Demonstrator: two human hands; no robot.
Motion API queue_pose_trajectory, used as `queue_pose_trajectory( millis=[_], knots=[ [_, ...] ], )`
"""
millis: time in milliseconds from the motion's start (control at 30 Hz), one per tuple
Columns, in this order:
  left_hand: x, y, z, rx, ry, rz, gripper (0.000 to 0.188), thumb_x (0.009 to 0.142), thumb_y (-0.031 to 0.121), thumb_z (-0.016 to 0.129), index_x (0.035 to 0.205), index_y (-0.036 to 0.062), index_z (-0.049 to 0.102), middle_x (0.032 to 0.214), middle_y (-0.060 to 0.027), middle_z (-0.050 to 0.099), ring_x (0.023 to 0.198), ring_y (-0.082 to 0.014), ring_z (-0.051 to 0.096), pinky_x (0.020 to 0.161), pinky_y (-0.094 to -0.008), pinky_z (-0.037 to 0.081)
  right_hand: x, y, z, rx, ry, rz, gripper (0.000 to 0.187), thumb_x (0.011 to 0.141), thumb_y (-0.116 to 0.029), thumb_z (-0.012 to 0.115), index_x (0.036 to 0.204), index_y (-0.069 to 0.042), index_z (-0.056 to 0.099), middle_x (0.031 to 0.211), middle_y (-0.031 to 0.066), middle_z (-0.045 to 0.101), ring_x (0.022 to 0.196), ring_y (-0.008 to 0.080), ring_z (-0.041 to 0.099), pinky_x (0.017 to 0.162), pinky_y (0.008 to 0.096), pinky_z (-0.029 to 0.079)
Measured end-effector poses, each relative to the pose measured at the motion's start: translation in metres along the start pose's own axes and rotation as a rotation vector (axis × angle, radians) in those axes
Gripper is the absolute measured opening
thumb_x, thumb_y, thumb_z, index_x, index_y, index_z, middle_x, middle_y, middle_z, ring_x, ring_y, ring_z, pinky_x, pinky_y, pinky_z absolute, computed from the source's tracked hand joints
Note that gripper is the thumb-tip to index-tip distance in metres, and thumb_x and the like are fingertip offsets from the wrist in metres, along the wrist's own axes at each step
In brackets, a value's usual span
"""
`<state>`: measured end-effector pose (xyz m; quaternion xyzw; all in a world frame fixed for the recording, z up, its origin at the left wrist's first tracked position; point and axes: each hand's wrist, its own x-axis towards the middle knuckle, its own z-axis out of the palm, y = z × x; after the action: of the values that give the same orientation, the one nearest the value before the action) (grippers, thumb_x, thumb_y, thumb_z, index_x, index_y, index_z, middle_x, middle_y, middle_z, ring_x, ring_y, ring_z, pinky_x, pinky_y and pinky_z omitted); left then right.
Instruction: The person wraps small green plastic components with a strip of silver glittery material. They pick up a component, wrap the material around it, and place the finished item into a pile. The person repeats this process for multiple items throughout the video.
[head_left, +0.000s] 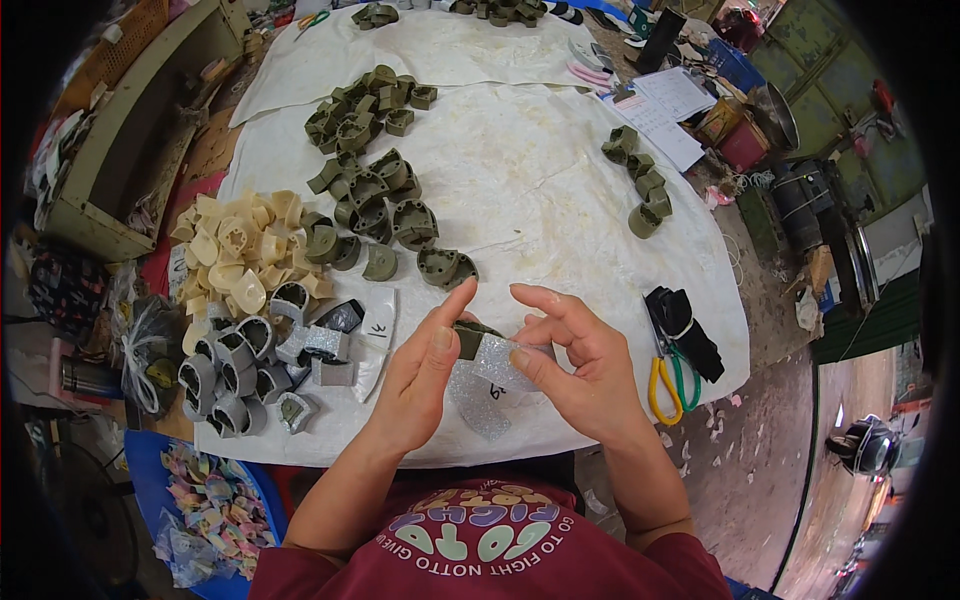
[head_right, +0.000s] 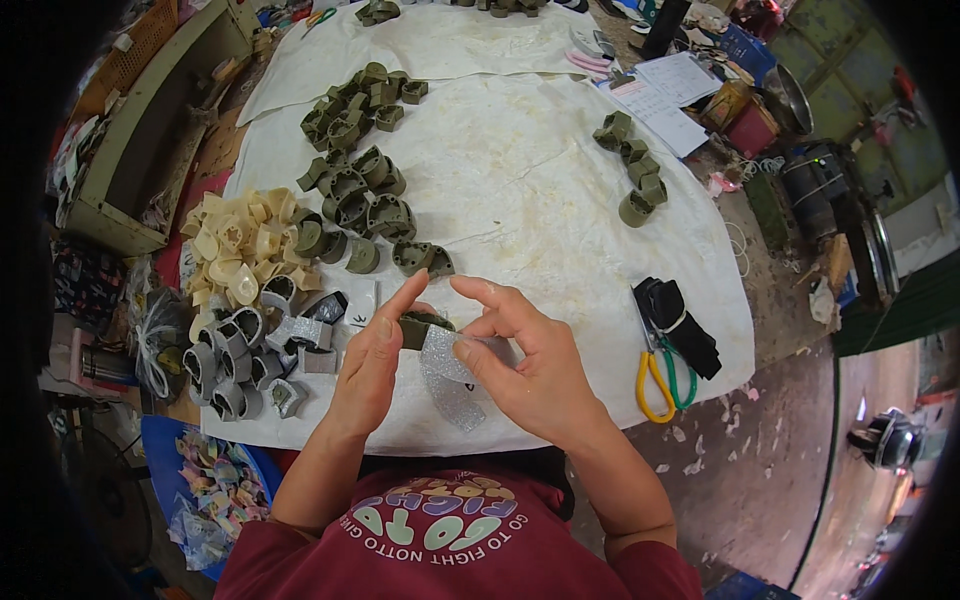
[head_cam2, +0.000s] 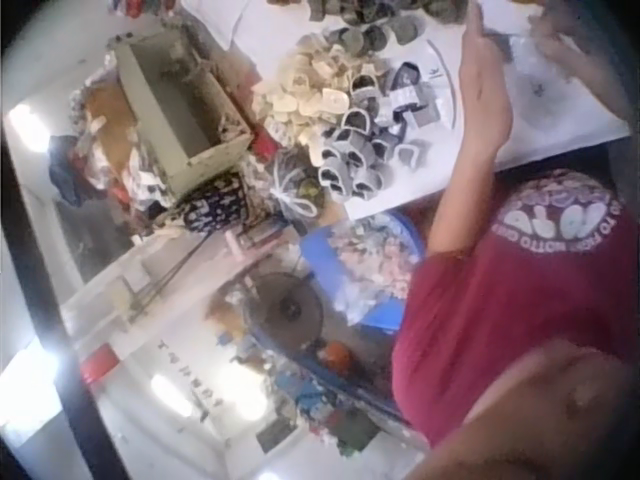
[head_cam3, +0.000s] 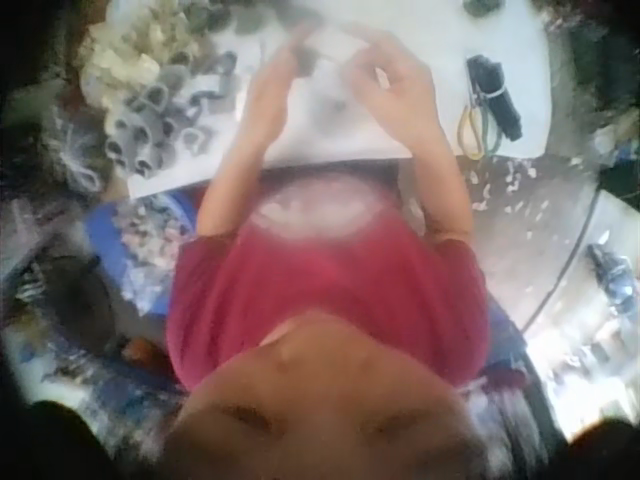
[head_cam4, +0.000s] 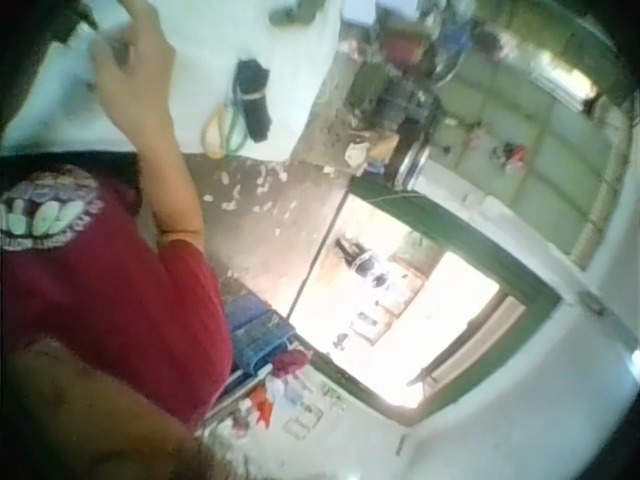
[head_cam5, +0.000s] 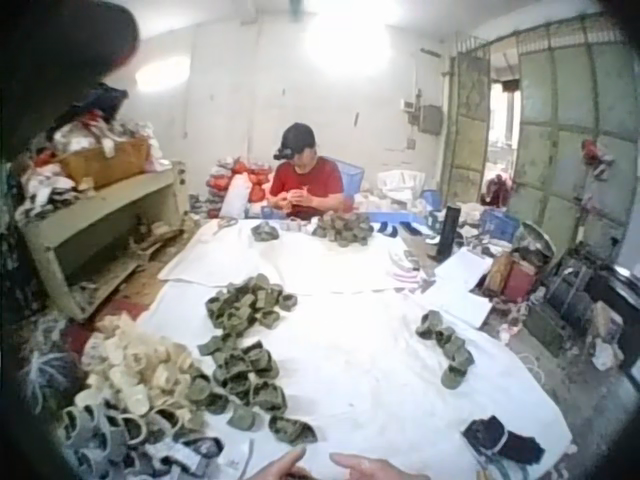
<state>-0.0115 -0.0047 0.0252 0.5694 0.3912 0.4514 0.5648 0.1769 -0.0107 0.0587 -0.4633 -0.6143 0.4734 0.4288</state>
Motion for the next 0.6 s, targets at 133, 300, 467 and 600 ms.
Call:
queue_pose_trajectory(
  millis=[133,300,467,600],
  knots=[
    [0.0,0.009,0.002,0.076,-0.006,0.028,0.056,0.102,0.039,0.032,0.141,-0.0015,0.037,0.114,-0.0083,0.055,0.107,-0.0146,0.05,0.097,-0.03,0.035,-0.001,-0.003,0.0,-0.004,0.009,0.0,0.049,0.083,-0.004,0.064,0.13,-0.007,0.052,0.081,0.0043,0.065,0.077,0.0098,0.059,0.073,0.0243,0.046],
    [0.0,0.01,0.002,0.103,-0.013,0.044,0.056,0.102,0.038,0.031,0.141,-0.0016,0.037,0.114,-0.0078,0.056,0.107,-0.0145,0.05,0.096,-0.0297,0.036,-0.002,-0.007,-0.003,0.039,-0.015,0.064,0.052,0.082,0.002,0.065,0.131,-0.003,0.049,0.088,0.0006,0.065,0.091,0.007,0.059,0.102,0.0342,0.039],
    [0.0,0.014,0.005,0.061,-0.022,-0.032,0.05,0.096,0.017,0.053,0.142,0.0024,0.039,0.113,-0.0064,0.056,0.102,-0.0115,0.052,0.089,-0.0247,0.041,-0.003,-0.002,-0.004,0.012,0.021,0.012,0.05,0.082,-0.002,0.065,0.13,-0.006,0.051,0.088,0.0047,0.065,0.084,0.0104,0.06,0.083,0.0283,0.044],
    [0.005,0.006,0.009,-0.034,0.068,-0.005,0.075,0.08,0.005,0.072,0.145,0.0043,0.033,0.108,-0.0065,0.059,0.098,-0.0136,0.056,0.09,-0.027,0.043,-0.004,-0.01,-0.004,-0.225,0.149,-0.088,0.05,0.081,-0.007,0.068,0.128,-0.004,0.052,0.099,0.0111,0.064,0.094,0.0173,0.061,0.083,0.0295,0.047]
  ],
)
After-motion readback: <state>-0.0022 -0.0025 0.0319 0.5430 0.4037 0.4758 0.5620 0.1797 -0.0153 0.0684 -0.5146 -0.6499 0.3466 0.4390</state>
